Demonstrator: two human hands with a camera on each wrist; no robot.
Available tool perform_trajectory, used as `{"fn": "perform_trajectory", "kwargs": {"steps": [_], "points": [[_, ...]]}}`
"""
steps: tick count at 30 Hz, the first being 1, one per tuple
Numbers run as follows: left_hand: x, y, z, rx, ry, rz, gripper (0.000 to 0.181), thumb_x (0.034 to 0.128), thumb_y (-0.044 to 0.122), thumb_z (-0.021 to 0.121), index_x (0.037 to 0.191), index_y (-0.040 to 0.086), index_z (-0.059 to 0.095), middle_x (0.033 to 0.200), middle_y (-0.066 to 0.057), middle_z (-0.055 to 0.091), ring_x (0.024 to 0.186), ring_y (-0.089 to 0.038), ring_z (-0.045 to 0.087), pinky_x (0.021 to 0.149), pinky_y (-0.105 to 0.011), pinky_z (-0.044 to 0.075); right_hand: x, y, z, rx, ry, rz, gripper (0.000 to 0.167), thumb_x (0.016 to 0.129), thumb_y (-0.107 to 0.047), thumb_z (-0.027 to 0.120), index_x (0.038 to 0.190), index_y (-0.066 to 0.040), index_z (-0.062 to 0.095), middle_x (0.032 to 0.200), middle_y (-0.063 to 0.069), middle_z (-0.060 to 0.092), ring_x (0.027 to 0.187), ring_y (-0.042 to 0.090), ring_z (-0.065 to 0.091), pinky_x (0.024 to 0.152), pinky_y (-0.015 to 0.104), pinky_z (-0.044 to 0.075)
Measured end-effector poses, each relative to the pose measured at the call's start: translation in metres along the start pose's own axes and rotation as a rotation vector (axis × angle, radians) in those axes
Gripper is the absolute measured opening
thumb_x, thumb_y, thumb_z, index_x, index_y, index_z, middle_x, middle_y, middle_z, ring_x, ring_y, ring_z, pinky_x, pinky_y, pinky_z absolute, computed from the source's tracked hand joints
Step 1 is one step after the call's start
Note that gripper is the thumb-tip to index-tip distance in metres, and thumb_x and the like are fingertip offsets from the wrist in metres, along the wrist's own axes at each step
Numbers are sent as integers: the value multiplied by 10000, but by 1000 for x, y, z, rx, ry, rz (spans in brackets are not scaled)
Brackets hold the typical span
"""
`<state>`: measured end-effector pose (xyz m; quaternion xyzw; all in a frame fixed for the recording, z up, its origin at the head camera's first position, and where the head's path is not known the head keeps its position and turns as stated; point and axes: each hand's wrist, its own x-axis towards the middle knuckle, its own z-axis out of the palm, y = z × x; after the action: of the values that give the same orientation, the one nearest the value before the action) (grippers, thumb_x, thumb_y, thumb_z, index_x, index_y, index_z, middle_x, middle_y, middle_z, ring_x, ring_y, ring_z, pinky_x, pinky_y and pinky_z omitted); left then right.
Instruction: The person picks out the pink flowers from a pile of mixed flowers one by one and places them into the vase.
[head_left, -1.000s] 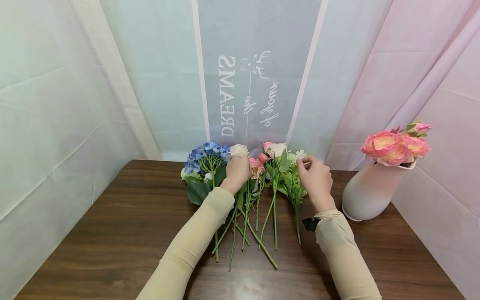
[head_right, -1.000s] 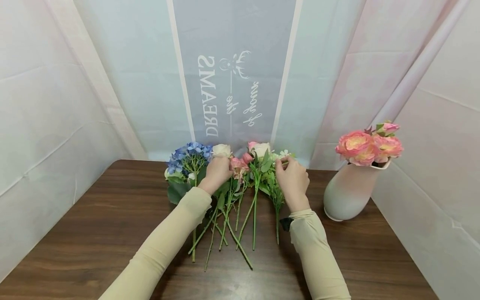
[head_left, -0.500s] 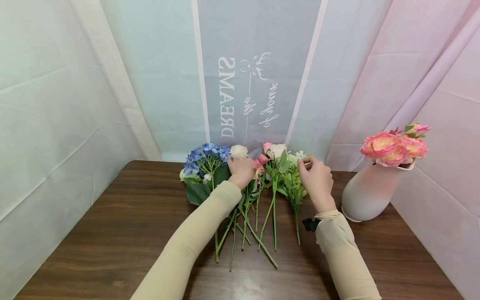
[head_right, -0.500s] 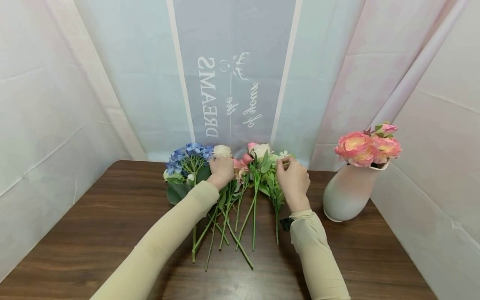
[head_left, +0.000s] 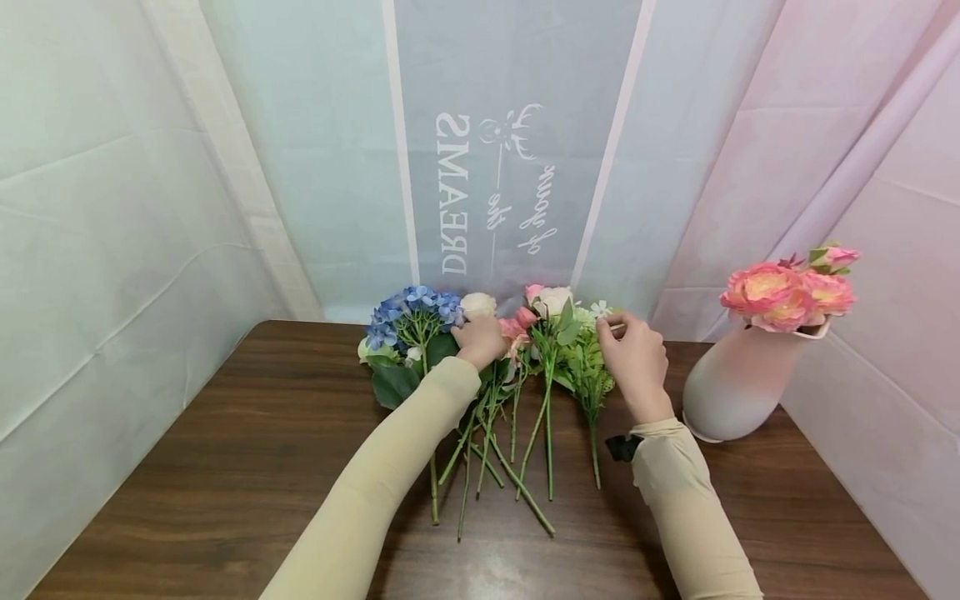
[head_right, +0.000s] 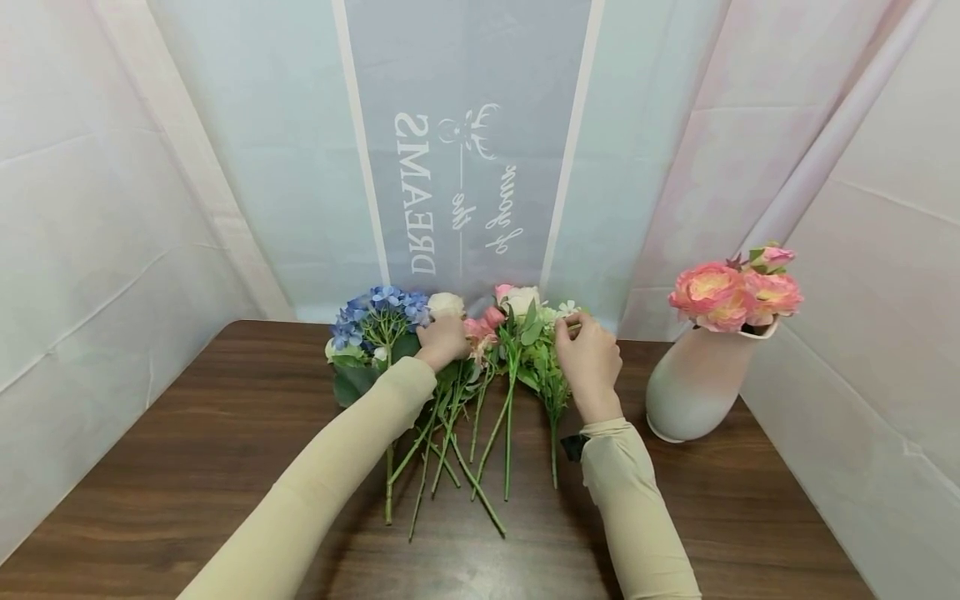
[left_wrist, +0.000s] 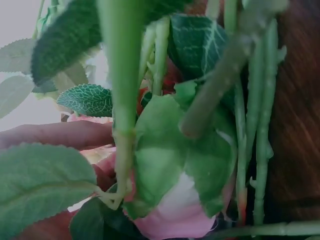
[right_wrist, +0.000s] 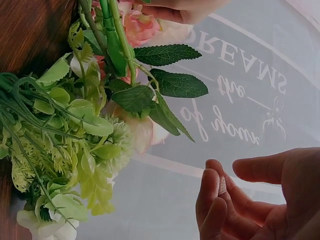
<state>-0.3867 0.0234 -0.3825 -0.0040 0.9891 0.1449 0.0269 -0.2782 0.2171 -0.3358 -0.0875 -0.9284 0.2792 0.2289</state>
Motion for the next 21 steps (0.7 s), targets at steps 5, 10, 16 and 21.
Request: {"fn": "perform_trajectory", "kwargs": {"steps": [5,10,16,21], "points": [[-2,-5,-5,-115,-39,-11,438,873,405,633,1216,131,632,1350,-86,551,1279,-327,468,1102,-564,250,1,2,0,3,8,11,373,960,-454,455,1083,-176,671,942,76,722,708,278,641,561,400,461],[-3,-8,-9,-225,-49,-38,361,832,340,683,1108,108,671,1369,-86,528,1263,-299,480,1106,-570,245,3,5,-2,11,17,33,386,957,-469,450,1083,-178,670,956,65,723,760,295,644,602,433,470],[-6,-10,-10,-337,-15,-32,205,743,278,751,701,149,598,1051,-77,661,1067,-288,566,1065,-578,286,4,6,-3,13,28,42,391,953,-470,452,1072,-169,673,960,70,721,795,311,646,635,461,475],[-10,-12,-12,-403,2,-14,336,760,260,739,562,173,482,736,-38,595,882,-266,549,999,-543,335,4,6,-2,14,29,37,391,954,-465,453,1068,-163,673,952,74,721,787,311,644,635,462,475]]}}
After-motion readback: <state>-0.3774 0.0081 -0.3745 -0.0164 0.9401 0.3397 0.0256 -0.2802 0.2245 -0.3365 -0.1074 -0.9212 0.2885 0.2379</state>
